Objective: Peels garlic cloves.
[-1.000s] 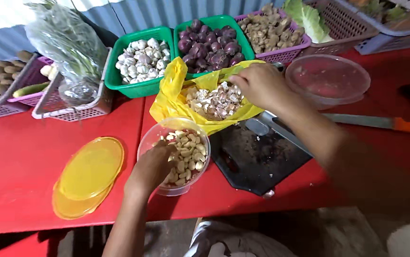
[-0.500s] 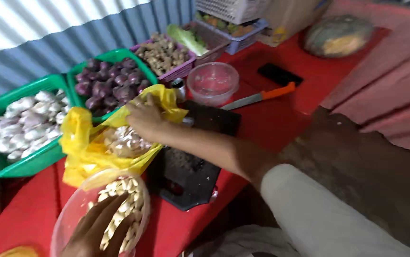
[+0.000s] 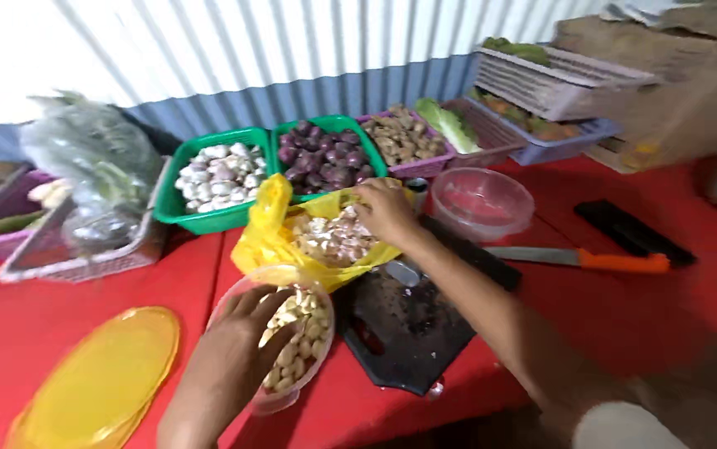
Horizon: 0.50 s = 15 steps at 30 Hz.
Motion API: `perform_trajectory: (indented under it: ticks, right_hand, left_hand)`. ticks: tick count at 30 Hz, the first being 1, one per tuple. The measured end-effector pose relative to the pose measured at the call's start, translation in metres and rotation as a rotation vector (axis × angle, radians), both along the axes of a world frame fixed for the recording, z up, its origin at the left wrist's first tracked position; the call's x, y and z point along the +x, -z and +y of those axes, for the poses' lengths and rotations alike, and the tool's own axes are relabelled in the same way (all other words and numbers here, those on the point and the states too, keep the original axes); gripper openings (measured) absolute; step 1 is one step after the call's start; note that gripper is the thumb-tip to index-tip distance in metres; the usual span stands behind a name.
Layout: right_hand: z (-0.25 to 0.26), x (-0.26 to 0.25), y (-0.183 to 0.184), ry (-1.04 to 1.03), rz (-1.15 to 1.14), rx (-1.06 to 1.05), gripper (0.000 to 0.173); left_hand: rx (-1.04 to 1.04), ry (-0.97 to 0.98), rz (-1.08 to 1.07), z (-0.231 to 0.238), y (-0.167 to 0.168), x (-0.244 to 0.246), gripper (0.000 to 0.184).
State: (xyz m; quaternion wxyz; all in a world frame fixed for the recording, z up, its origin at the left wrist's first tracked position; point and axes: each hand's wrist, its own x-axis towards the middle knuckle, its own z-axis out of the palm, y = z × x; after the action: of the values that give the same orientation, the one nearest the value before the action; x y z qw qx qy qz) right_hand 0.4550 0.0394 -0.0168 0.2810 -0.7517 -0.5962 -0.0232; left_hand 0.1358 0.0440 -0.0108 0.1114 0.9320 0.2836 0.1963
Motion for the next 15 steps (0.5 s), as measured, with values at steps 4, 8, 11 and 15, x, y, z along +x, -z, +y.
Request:
perform_trajectory:
  ticks: [4,8,11,15]
  right_hand:
    - [-0.028,0.014,-0.002,-0.006,0.068,0.157,0.026]
    - [-0.100,0.032,0.020,0.067,0.135,0.224,0.030]
    - [-0.149,0.048,0.056,0.127,0.119,0.090,0.039]
    - [-0.181,0.033,0.081,0.170,0.140,-0.105,0.055]
  left_hand:
    - [-0.004,-0.086,0.062,0.021,-0.028,-0.014,0.040]
    - [0.045,-0.193,0.020,0.041,-0.034,-0.054,0.040]
    - [0.010,-0.214,0.043,0.052,-0.034,-0.058,0.038]
    - [0.026,-0.180,0.154,0.045,-0.033,-0.011,0.032]
